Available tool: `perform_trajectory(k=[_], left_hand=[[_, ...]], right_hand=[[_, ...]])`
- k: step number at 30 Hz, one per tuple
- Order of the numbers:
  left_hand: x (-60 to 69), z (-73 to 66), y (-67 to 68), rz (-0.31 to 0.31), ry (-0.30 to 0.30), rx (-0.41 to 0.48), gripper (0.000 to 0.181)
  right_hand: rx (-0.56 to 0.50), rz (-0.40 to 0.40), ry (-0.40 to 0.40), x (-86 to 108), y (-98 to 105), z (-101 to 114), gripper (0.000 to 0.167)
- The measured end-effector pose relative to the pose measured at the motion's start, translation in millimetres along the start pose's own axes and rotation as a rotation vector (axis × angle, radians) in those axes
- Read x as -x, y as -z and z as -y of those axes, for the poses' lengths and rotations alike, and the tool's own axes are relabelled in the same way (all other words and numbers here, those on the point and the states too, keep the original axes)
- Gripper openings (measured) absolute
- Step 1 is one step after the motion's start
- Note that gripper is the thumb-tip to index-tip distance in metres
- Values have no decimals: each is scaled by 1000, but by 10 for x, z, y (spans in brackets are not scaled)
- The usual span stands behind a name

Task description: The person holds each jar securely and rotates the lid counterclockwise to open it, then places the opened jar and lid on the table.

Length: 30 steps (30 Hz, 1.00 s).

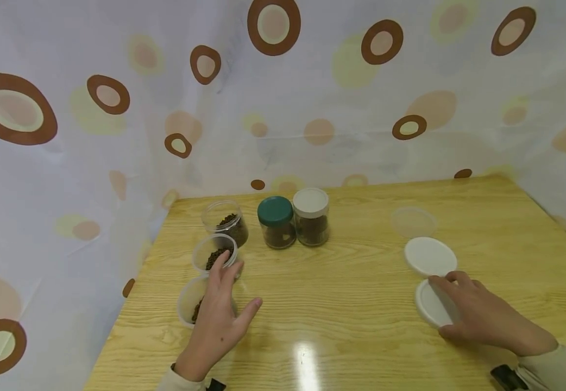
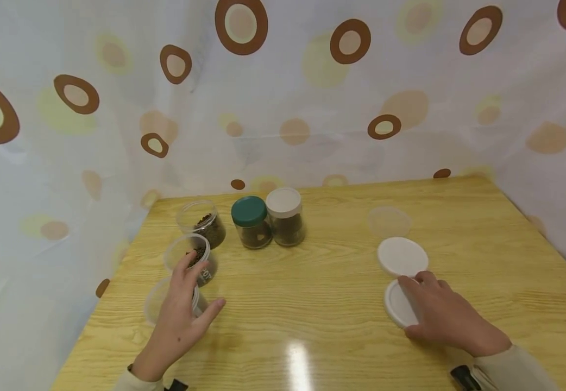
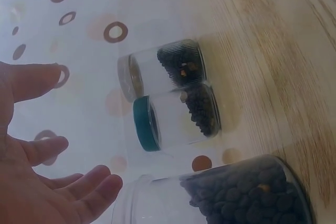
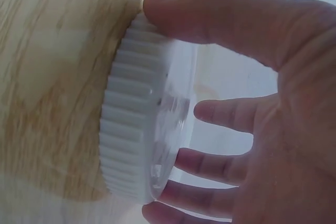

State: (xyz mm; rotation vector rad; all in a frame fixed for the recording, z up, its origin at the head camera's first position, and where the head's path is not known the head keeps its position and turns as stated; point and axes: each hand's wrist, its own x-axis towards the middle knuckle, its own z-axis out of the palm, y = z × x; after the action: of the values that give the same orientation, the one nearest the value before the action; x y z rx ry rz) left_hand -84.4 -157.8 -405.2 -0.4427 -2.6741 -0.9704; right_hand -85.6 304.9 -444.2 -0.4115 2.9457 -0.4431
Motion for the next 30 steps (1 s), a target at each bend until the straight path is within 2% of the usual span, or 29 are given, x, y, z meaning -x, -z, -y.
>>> perform_trajectory(k=[6, 9, 11, 13, 16, 19, 22, 27, 30], left_hand=[[2, 1, -27, 11, -14, -14, 68], [-1, 3, -42, 17, -20, -10, 67], [-8, 2, -49, 16, -27, -18, 66], [-20, -6, -51, 10, -35, -31, 65], [-54, -33, -47, -1, -48, -43, 64], [-111, -71, -47, -1, -62, -39, 62], [-177, -116, -56, 6, -64, -29, 61], [-273, -187, -83, 5, -58, -22, 61], [-333, -219, -112, 10, -65, -12, 61]], right_hand=[[6, 2, -8, -11, 7, -16, 93], [24, -55, 22, 4, 39, 20, 88], [5, -114, 60, 7, 83, 98, 79], [-54, -171, 121, 2, 129, 227, 67], [-196, -235, 229, -19, 167, 499, 56], [-329, -289, 365, -54, 149, 770, 58], [-429, -310, 475, -99, 115, 982, 64], [-542, -292, 552, -160, 43, 1202, 66], [-571, -280, 561, -181, -8, 1265, 65]])
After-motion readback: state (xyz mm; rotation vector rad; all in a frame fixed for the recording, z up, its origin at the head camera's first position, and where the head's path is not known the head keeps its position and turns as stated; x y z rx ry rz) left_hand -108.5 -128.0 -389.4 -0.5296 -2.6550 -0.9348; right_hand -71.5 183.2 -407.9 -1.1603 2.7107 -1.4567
